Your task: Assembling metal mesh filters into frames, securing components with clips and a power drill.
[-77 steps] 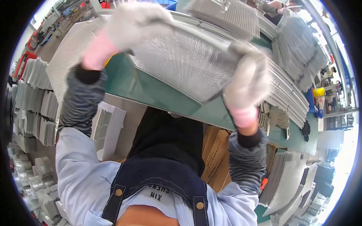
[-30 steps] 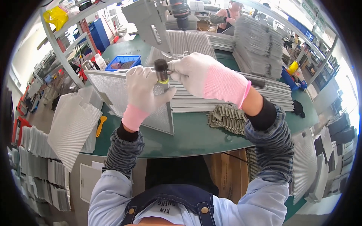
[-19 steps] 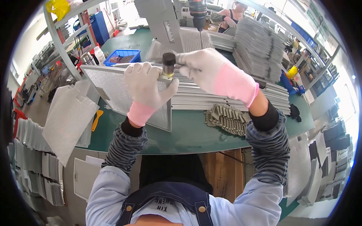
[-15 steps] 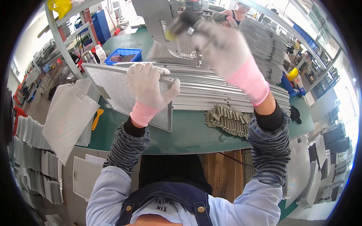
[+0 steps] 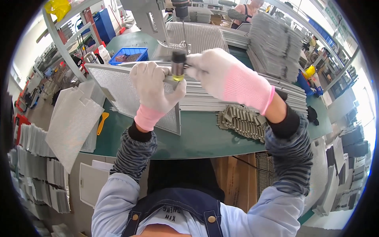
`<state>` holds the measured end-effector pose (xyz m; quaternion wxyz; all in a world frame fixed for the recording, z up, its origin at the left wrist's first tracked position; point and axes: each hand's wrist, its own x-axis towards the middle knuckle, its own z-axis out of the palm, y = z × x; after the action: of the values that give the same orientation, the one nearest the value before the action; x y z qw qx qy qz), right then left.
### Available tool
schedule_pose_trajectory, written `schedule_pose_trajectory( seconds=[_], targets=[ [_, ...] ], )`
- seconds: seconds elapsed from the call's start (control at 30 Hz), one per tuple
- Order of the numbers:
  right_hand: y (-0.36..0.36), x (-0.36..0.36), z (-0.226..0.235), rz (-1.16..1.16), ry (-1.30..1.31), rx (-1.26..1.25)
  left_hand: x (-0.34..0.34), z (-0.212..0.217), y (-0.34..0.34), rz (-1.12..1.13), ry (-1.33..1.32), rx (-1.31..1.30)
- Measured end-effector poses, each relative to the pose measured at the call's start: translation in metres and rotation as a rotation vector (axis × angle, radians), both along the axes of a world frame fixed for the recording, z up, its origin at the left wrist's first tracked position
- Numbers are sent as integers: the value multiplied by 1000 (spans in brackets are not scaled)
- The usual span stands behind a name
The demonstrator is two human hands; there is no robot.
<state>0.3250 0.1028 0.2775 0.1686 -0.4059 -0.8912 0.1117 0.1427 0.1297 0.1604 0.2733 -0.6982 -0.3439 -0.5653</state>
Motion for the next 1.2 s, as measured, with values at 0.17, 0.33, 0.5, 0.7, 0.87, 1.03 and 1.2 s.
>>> schedule_pose_trajectory(
  seconds=[0.17, 0.33, 0.5, 0.7, 0.87, 1.03, 1.2],
  targets=[
    [-11, 30, -121, -323, 455, -226, -6, 1, -8, -33, -25, 1],
    [-21, 42, -314, -450, -118, 145, -3, 2, -7, -63, 6, -17],
    [64, 89, -199, -314, 80, 360, -5, 5, -8, -64, 4, 10],
    [109, 0, 79, 164, 1060, 322, 7, 4, -2, -75, -7, 37],
    [84, -57, 110, 227, 956, -117, -7, 3, 4, -36, 18, 40],
    [60, -50, 127, 171, 1003, 147, -5, 8, -2, -80, 9, 40],
    [44, -63, 126, 244, 954, 374, -3, 7, -2, -70, 8, -9]
  ],
)
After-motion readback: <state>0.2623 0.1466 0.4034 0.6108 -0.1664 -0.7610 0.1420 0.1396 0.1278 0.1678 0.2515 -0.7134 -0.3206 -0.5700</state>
